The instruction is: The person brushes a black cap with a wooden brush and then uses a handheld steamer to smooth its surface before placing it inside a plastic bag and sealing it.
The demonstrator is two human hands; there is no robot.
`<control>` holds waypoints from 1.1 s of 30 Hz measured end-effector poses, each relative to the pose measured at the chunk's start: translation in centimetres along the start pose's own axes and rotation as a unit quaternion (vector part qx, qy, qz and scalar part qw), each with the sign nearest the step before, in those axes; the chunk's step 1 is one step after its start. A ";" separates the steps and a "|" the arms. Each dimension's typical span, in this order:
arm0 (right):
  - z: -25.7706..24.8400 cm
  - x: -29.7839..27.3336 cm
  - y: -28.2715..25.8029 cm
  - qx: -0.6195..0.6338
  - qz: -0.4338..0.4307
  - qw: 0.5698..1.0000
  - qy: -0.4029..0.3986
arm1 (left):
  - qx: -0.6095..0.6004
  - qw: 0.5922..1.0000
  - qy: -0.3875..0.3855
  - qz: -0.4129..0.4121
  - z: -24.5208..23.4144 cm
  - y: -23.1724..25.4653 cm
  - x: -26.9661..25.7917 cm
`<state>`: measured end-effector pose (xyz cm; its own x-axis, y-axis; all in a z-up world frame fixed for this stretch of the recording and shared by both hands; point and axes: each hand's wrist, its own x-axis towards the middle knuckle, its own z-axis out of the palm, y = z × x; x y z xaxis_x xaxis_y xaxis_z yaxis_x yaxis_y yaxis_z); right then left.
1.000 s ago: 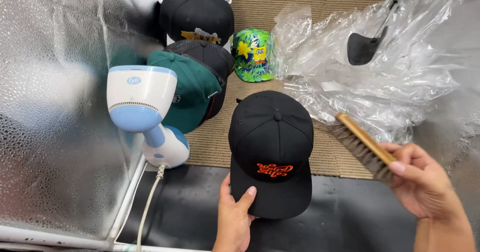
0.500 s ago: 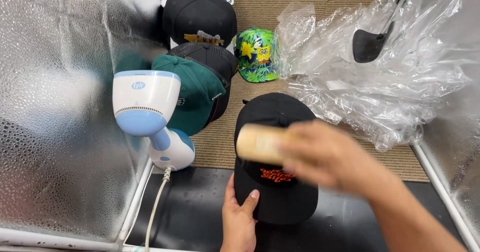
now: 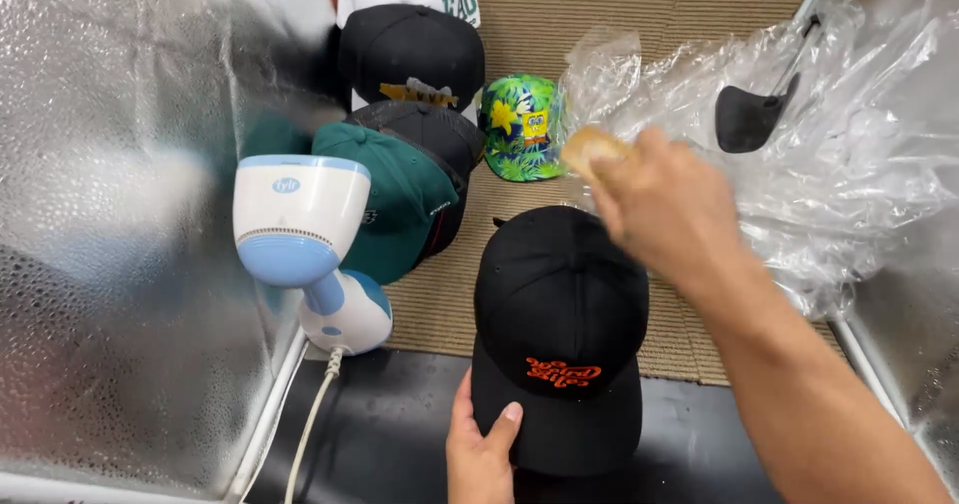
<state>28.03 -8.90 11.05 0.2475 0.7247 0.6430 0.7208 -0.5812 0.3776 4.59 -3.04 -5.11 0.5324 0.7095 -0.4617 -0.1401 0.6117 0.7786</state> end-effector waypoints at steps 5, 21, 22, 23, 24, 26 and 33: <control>-7.1 1.5 -4.5 0.352 -0.121 0.896 -0.243 | -0.086 0.996 0.009 -0.009 -0.3 -2.4 1.6; 2.8 7.7 -2.2 0.135 0.046 0.898 -0.416 | -0.088 0.995 0.031 -0.023 -0.1 -2.0 0.3; 1.9 7.4 -2.7 0.136 0.048 0.898 -0.416 | -0.086 0.996 0.030 -0.024 0.1 -1.6 -0.1; 1.1 7.2 -3.3 0.157 0.068 0.908 -0.382 | -0.086 0.996 0.026 -0.020 0.3 -1.3 -0.4; 0.2 7.5 -3.8 0.175 0.085 0.918 -0.345 | -0.092 0.996 0.020 -0.012 0.7 -0.8 -0.4; -4.4 4.9 -6.6 0.267 -0.046 0.918 -0.290 | -0.131 0.991 0.014 -0.009 0.0 -3.1 1.1; -2.3 5.1 -6.2 0.323 -0.112 0.875 -0.344 | -0.144 0.987 0.067 -0.011 0.2 -3.1 -0.1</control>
